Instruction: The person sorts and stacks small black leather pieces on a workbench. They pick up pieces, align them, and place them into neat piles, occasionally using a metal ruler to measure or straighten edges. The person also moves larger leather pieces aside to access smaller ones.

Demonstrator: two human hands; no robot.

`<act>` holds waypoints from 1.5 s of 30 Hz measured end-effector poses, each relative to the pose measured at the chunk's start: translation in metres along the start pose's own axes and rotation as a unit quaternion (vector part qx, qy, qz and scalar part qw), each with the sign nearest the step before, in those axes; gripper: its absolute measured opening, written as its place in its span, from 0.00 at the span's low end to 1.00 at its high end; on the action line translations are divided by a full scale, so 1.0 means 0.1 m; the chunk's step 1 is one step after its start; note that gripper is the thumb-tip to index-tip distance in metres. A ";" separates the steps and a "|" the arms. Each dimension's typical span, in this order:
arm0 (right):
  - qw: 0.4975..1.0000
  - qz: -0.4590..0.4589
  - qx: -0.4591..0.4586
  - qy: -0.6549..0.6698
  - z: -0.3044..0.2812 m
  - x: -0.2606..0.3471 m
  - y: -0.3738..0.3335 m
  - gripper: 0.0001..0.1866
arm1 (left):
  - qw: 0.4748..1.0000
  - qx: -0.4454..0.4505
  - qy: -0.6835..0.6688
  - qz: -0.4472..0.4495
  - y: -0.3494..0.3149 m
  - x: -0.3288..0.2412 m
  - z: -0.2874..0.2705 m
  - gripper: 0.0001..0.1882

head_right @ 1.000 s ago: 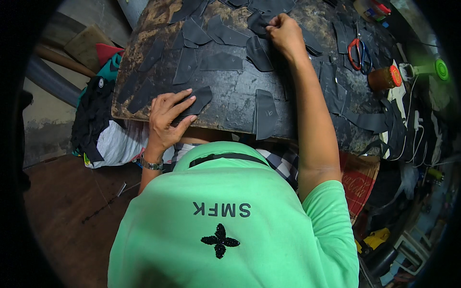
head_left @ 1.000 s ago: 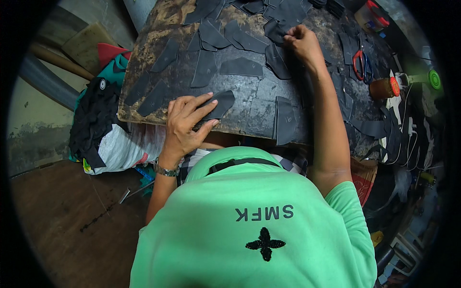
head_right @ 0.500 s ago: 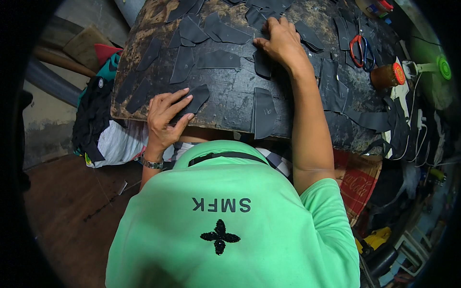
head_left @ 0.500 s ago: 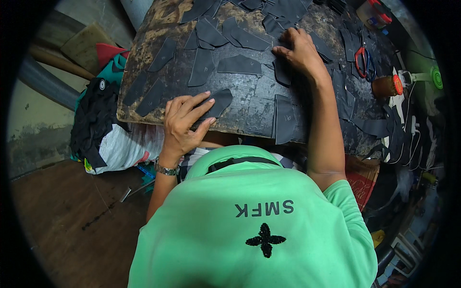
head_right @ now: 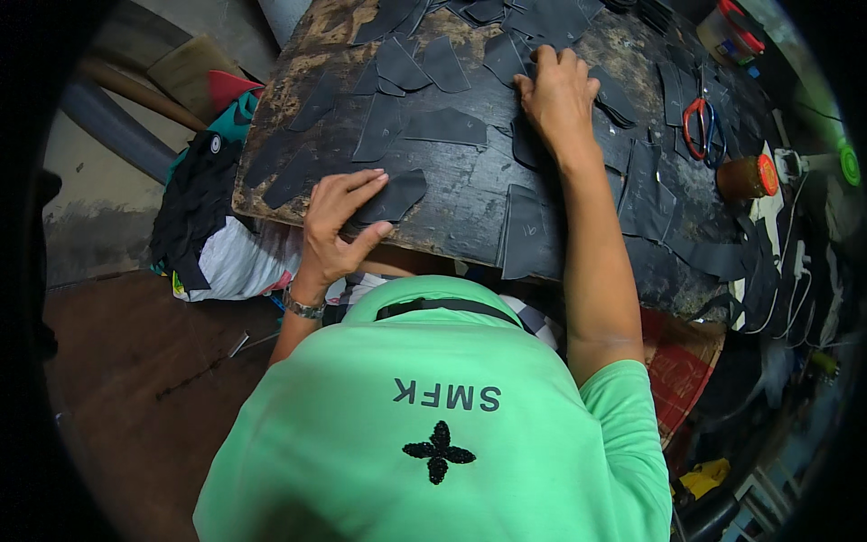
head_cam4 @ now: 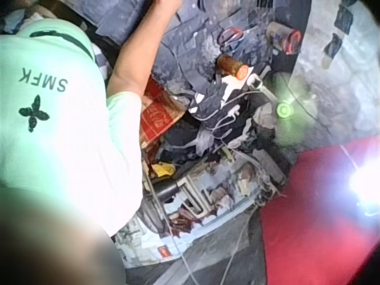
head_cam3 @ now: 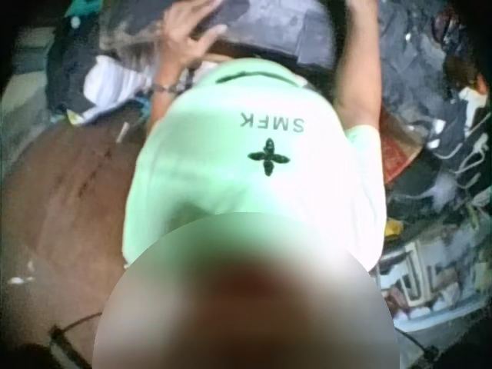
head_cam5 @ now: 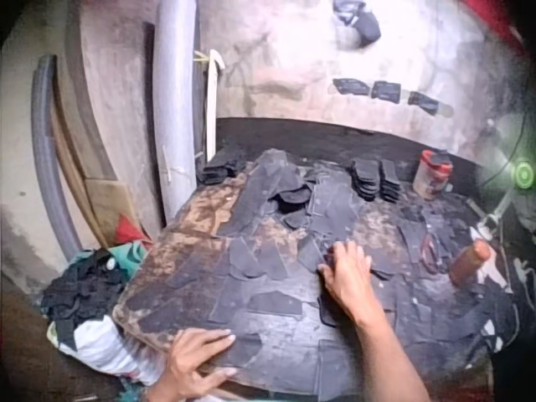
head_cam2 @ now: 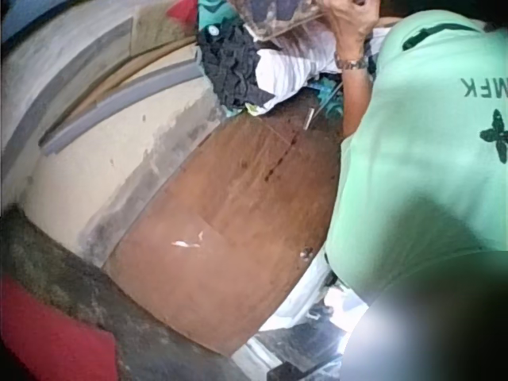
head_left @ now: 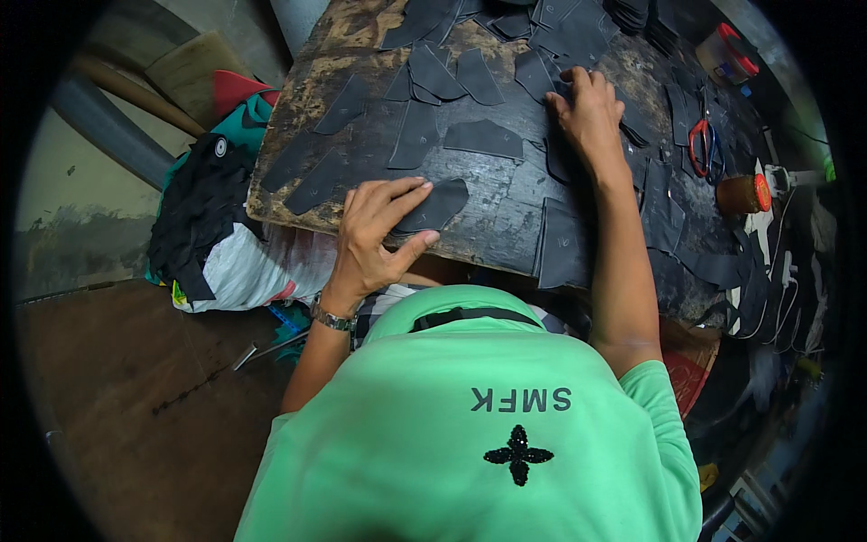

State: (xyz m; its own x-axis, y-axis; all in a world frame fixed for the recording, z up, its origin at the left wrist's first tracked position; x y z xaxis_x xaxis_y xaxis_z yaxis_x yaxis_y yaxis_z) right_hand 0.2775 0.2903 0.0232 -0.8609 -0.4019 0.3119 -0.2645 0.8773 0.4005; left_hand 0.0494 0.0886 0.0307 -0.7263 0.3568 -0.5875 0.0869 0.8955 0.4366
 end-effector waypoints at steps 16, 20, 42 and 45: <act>0.980 -0.187 0.072 0.004 0.27 0.71 -0.15 0.18 | 0.981 -0.008 0.187 -0.054 1.26 0.48 0.64 0.20; 0.968 -0.232 0.064 0.069 0.26 0.81 -0.22 0.17 | 0.993 -0.031 0.082 -0.079 1.19 0.57 0.54 0.15; 0.984 -0.178 0.008 -0.007 0.23 0.89 -0.24 0.14 | 0.992 -0.052 0.089 -0.068 1.12 0.61 0.55 0.17; 0.984 -0.180 -0.004 -0.009 0.21 0.87 -0.22 0.10 | 0.996 -0.025 0.072 -0.056 1.12 0.56 0.57 0.14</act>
State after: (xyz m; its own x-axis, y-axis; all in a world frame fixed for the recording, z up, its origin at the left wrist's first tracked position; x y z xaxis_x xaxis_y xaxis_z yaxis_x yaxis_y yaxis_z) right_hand 0.1998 0.2418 0.0238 -0.7193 -0.6817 0.1337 -0.5500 0.6764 0.4899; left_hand 0.0576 0.2238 0.0077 -0.8203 0.2112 -0.5315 -0.0312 0.9114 0.4103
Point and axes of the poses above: each hand's wrist, its own y-axis towards the middle knuckle, its own z-axis out of the palm, x = y × z, the point moved 8 cm from there along y, towards the middle knuckle, and after that the axes turned 3 degrees about -z, right-handed, at the moved point
